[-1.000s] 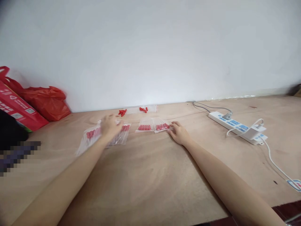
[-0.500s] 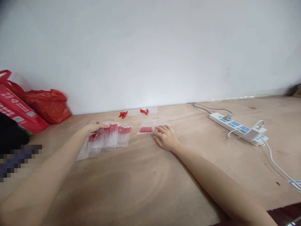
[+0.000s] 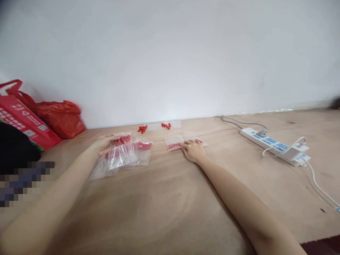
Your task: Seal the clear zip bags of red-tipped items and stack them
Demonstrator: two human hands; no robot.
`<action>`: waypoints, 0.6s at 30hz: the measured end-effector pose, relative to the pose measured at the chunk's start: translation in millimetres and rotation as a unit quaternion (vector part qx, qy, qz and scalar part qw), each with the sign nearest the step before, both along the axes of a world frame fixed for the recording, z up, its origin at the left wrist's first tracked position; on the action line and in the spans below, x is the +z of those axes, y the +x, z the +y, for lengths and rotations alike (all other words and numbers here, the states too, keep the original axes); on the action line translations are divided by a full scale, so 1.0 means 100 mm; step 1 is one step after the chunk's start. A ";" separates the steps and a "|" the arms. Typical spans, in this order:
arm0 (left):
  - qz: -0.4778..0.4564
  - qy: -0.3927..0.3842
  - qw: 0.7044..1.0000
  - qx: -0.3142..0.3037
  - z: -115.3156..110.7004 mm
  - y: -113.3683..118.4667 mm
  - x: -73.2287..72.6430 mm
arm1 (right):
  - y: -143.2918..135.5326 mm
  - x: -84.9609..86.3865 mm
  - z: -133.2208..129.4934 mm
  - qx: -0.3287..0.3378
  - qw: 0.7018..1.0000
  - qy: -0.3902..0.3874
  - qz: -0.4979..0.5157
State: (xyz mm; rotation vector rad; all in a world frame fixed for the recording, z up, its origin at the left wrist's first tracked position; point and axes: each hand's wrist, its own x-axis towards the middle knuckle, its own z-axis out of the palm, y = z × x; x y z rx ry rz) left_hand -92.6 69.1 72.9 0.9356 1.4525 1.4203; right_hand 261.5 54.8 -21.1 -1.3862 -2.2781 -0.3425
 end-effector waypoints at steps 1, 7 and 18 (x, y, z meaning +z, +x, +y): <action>-0.014 0.023 1.000 -0.008 -0.01 0.06 0.02 | 0.06 0.00 -0.01 -0.006 1.000 0.004 0.003; 0.029 0.261 0.961 -0.083 -0.12 0.72 -0.03 | 0.09 0.06 -0.24 0.027 0.995 0.062 0.068; 0.298 0.490 0.746 -0.338 -0.48 1.35 -0.53 | -0.13 0.02 -0.30 0.122 0.968 0.123 0.182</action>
